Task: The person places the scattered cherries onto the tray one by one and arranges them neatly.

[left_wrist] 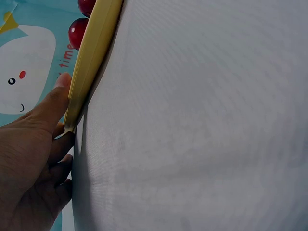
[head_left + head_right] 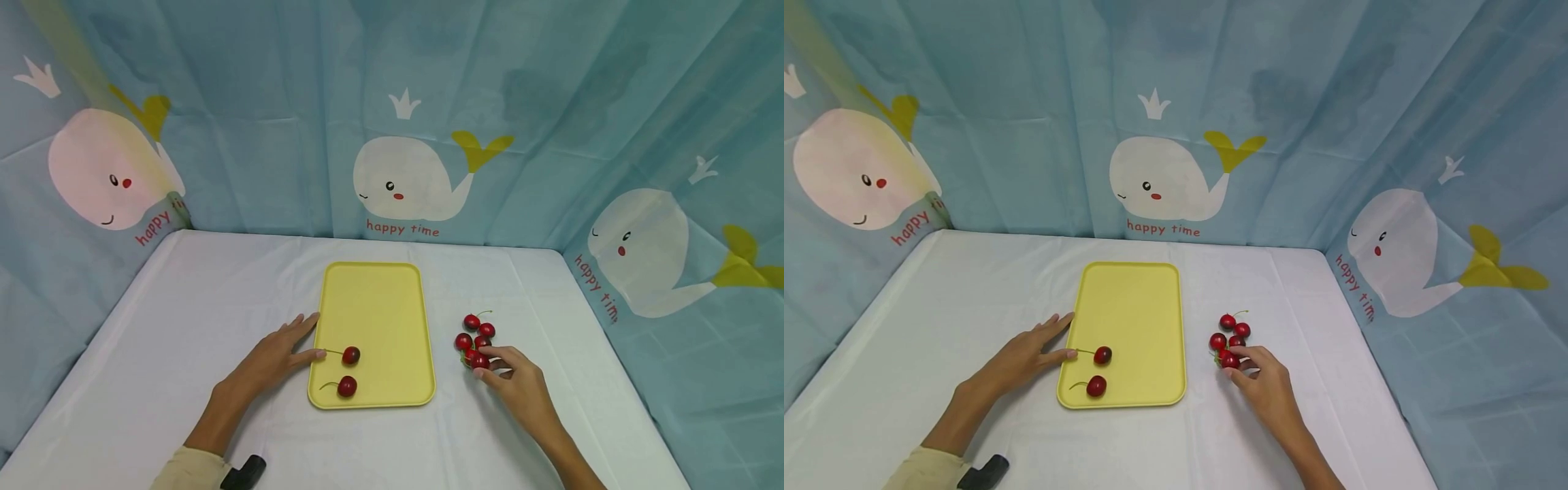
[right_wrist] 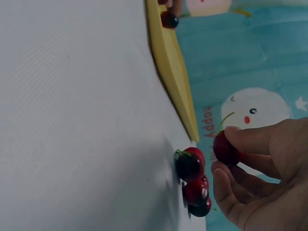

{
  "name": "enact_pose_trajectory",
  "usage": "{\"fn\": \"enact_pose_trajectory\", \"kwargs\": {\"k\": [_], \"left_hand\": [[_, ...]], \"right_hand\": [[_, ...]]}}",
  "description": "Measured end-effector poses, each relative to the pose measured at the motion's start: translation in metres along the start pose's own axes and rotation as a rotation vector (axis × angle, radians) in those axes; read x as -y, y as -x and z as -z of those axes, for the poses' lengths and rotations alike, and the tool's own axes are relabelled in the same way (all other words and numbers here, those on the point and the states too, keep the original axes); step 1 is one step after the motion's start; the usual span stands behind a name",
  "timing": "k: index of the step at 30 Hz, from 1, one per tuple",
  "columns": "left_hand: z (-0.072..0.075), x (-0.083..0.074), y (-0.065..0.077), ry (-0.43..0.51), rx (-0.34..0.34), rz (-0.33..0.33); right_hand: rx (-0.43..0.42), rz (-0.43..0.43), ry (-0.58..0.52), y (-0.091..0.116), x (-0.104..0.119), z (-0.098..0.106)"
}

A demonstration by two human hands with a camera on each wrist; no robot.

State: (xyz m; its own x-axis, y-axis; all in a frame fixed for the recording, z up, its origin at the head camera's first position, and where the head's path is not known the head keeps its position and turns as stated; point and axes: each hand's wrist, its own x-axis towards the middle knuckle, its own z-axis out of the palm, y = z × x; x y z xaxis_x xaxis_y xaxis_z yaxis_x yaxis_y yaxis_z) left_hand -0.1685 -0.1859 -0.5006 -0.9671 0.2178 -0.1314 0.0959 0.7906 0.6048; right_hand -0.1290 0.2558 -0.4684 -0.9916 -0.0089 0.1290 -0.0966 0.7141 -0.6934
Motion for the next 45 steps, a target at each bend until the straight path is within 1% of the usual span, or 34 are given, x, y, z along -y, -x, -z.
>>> {"fn": "enact_pose_trajectory", "kwargs": {"k": [10,17,21,24,28,35,45], "left_hand": [[0.000,0.000,0.001,-0.002,-0.003,-0.006],[0.001,0.000,0.000,-0.002,-0.007,-0.014],[0.000,0.001,0.000,-0.001,-0.003,-0.015],[0.000,0.001,0.000,0.000,-0.002,-0.013],[0.000,0.001,0.000,0.001,-0.005,-0.012],[-0.001,0.001,0.000,-0.005,-0.012,-0.020],[0.000,0.000,0.001,-0.001,-0.003,0.006]], "right_hand": [[0.027,0.024,-0.068,-0.004,0.010,-0.008],[0.036,0.082,-0.080,-0.008,0.015,-0.018],[0.070,0.074,-0.121,-0.011,0.019,-0.025],[0.080,0.082,-0.146,-0.013,0.021,-0.029],[0.080,0.110,-0.148,-0.018,0.025,-0.036],[0.098,0.117,-0.156,-0.026,0.035,-0.045],[0.102,0.122,-0.180,-0.033,0.045,-0.057]]}}
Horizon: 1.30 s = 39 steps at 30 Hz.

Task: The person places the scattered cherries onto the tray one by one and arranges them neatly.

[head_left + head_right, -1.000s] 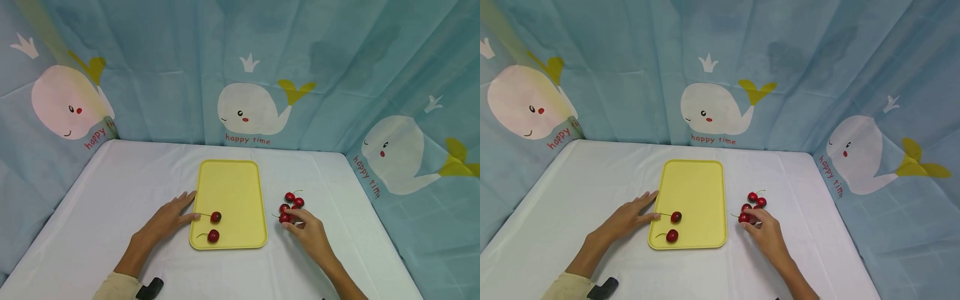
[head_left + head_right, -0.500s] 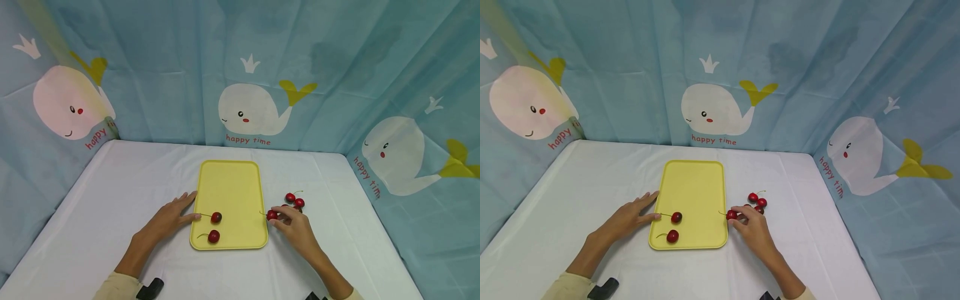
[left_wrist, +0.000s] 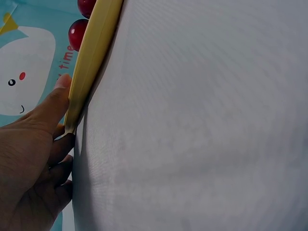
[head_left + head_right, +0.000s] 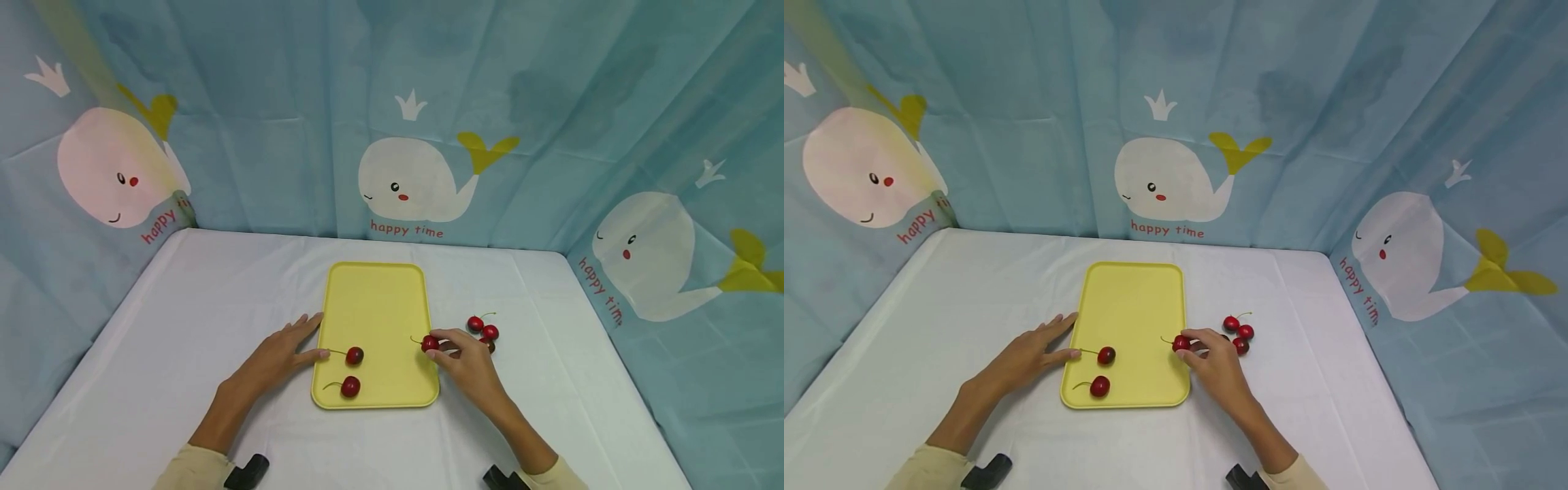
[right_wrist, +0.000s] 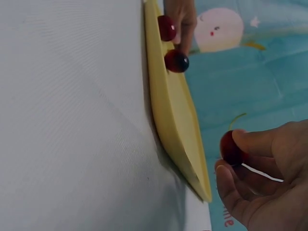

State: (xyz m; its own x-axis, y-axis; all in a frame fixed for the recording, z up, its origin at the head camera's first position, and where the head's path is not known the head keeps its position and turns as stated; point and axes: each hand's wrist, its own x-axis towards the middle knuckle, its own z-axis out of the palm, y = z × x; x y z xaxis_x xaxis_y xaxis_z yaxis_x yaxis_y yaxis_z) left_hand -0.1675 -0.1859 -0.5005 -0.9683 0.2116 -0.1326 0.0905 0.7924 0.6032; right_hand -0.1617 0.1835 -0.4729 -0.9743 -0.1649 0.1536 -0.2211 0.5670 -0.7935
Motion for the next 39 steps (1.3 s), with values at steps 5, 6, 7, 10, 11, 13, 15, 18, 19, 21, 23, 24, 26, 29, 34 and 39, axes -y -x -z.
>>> {"fn": "enact_pose_trajectory", "kwargs": {"k": [5,6,7,10,11,13,15,18,19,21,23,24,26,29,34,39], "left_hand": [[0.001,-0.001,0.000,0.011,0.000,0.004],[0.001,-0.001,0.000,0.013,-0.001,0.003],[0.001,-0.001,0.000,0.013,-0.002,0.002],[0.000,-0.001,0.001,0.013,-0.003,0.001],[0.000,-0.001,0.001,0.013,-0.003,0.005],[0.000,-0.001,0.001,0.014,-0.003,0.007],[0.000,0.000,0.001,0.015,-0.004,0.007],[-0.001,0.000,0.001,0.013,-0.007,0.001],[-0.001,0.000,0.001,0.011,-0.008,0.001],[-0.001,0.000,0.001,0.010,-0.008,0.000],[0.000,-0.001,0.001,0.008,-0.009,-0.003],[0.000,-0.001,0.001,0.009,-0.009,-0.004],[0.000,-0.002,0.002,0.013,-0.011,-0.007],[0.001,-0.002,0.002,0.013,-0.012,-0.008],[0.001,-0.001,0.002,0.010,-0.014,-0.010],[0.000,-0.001,0.002,0.013,-0.011,-0.006]], "right_hand": [[0.002,-0.007,-0.023,-0.005,0.003,-0.006],[0.003,-0.007,-0.027,-0.006,0.003,-0.007],[0.004,-0.007,-0.034,-0.007,0.003,-0.009],[0.009,0.010,-0.043,-0.009,0.003,-0.012],[0.013,0.015,-0.046,-0.010,0.003,-0.013],[0.014,0.033,-0.050,-0.012,0.003,-0.016],[0.020,0.035,-0.052,-0.014,0.003,-0.019],[0.022,0.035,-0.056,-0.017,0.005,-0.023],[0.027,0.028,-0.062,-0.018,0.006,-0.024],[0.035,0.013,-0.074,-0.020,0.009,-0.027],[0.045,0.003,-0.082,-0.022,0.011,-0.030],[0.050,-0.002,-0.087,-0.022,0.013,-0.031],[0.058,-0.006,-0.087,-0.023,0.015,-0.034],[0.072,-0.005,-0.085,-0.024,0.018,-0.039],[0.100,0.022,-0.094,-0.027,0.019,-0.047],[0.120,0.041,-0.101,-0.030,0.020,-0.053]]}}
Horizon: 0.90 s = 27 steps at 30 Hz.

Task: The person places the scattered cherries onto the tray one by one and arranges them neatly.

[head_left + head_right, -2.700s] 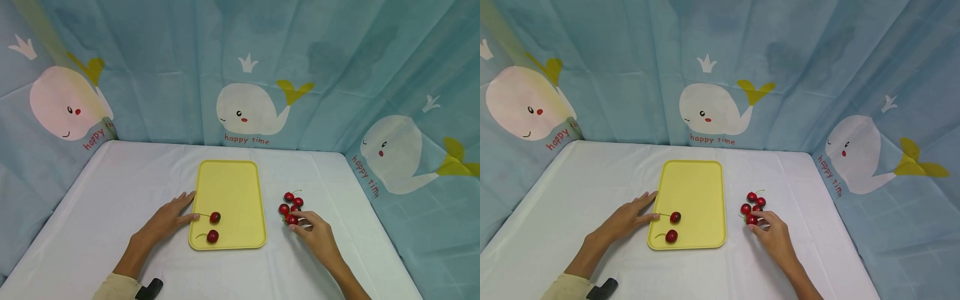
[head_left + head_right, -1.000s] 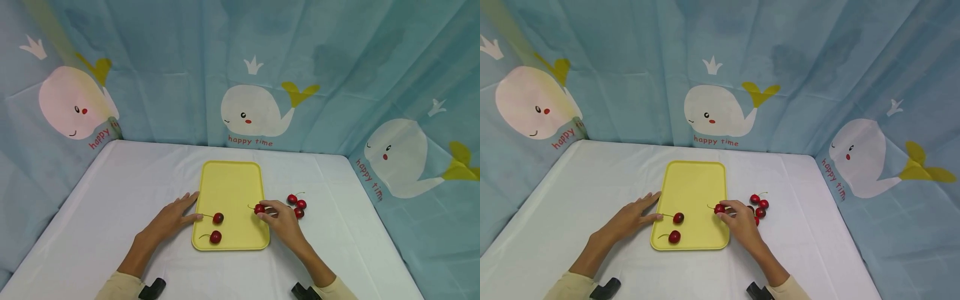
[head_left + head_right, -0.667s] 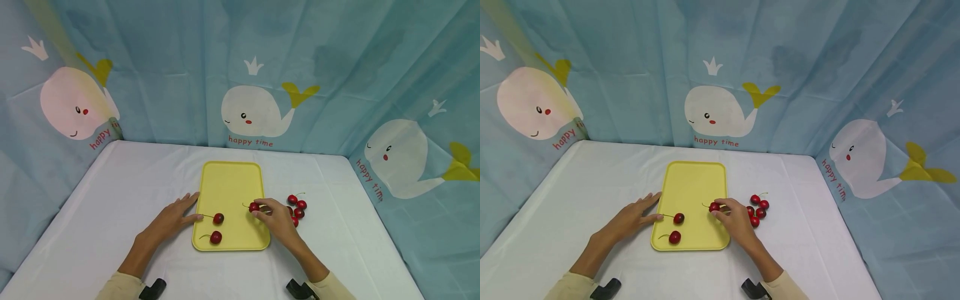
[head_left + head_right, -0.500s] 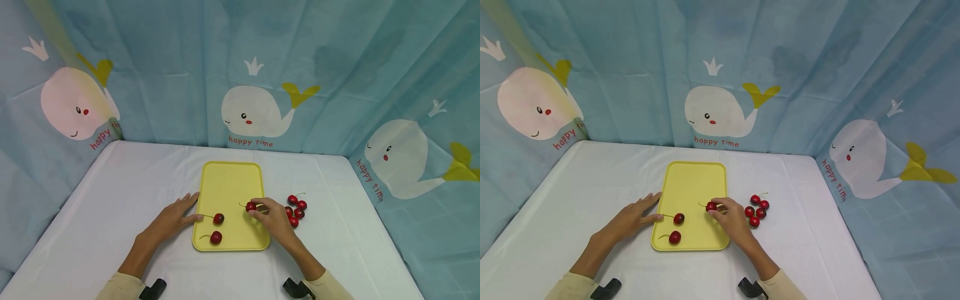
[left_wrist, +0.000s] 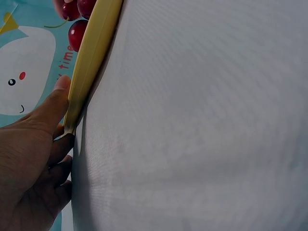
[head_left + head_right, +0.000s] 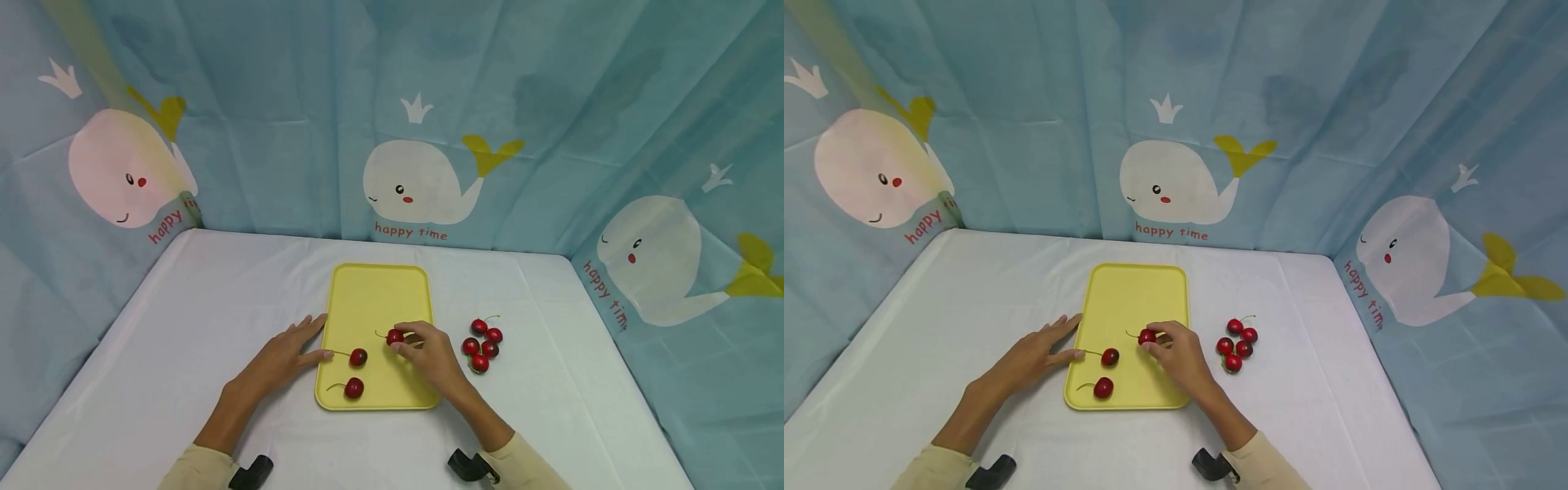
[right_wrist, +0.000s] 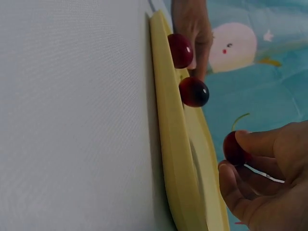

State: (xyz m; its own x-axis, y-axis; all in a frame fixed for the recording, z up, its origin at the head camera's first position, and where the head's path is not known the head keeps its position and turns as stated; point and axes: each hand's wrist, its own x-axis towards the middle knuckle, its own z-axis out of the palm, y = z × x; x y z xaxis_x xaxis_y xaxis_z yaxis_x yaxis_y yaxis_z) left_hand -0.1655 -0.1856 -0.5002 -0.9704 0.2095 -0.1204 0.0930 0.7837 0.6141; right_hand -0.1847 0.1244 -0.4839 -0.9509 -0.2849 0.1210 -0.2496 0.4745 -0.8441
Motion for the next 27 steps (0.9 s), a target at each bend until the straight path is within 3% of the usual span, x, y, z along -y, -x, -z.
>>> {"fn": "enact_pose_trajectory", "kwargs": {"k": [27], "left_hand": [[-0.001,0.001,-0.001,-0.010,0.001,0.013]], "right_hand": [[0.070,0.015,0.075,-0.019,0.007,-0.029]]}}
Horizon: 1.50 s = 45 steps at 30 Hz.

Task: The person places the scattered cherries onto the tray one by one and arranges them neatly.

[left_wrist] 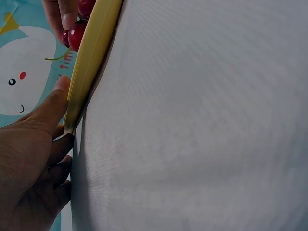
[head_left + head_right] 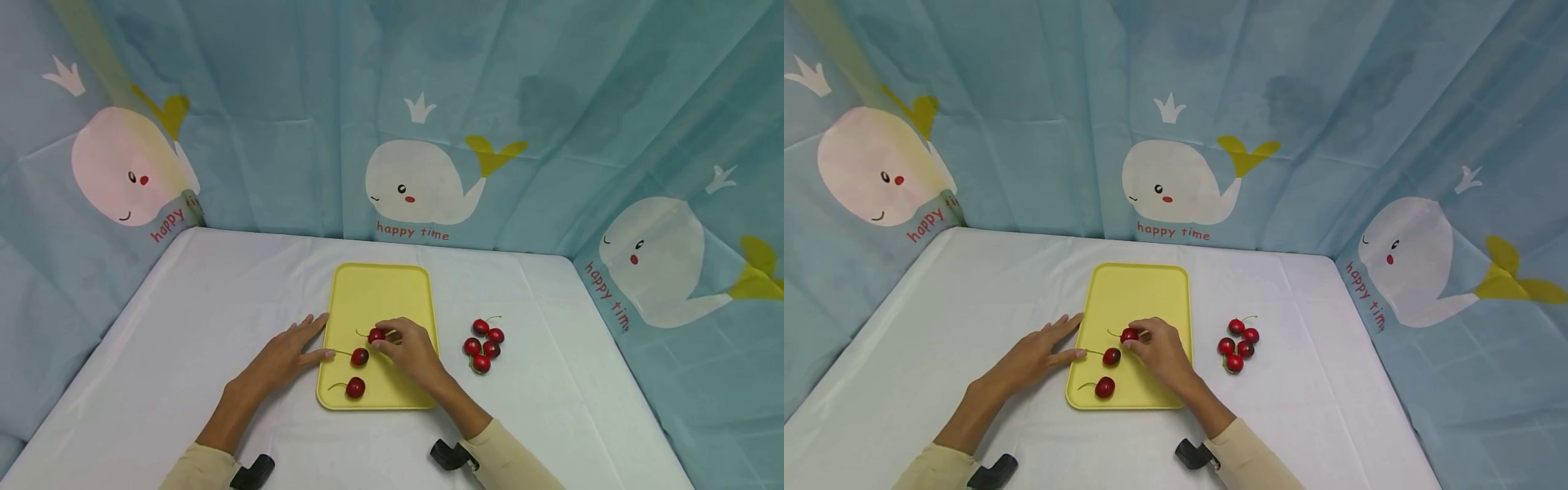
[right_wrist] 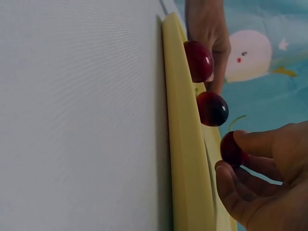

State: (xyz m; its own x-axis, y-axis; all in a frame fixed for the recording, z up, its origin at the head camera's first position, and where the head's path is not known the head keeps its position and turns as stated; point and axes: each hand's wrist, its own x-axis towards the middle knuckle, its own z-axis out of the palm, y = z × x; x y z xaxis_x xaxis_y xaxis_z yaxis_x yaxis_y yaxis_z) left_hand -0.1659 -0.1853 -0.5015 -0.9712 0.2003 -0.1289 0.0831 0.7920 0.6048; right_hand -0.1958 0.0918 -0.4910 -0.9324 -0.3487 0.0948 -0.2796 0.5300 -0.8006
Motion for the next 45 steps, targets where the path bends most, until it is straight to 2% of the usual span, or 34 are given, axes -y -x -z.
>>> {"fn": "enact_pose_trajectory", "kwargs": {"k": [24,45], "left_hand": [[-0.001,-0.001,0.000,0.007,0.008,0.001],[-0.002,0.001,0.000,0.000,-0.013,-0.004]], "right_hand": [[0.061,-0.029,0.039,-0.017,0.004,-0.012],[0.078,-0.004,0.025,-0.019,0.005,-0.013]]}}
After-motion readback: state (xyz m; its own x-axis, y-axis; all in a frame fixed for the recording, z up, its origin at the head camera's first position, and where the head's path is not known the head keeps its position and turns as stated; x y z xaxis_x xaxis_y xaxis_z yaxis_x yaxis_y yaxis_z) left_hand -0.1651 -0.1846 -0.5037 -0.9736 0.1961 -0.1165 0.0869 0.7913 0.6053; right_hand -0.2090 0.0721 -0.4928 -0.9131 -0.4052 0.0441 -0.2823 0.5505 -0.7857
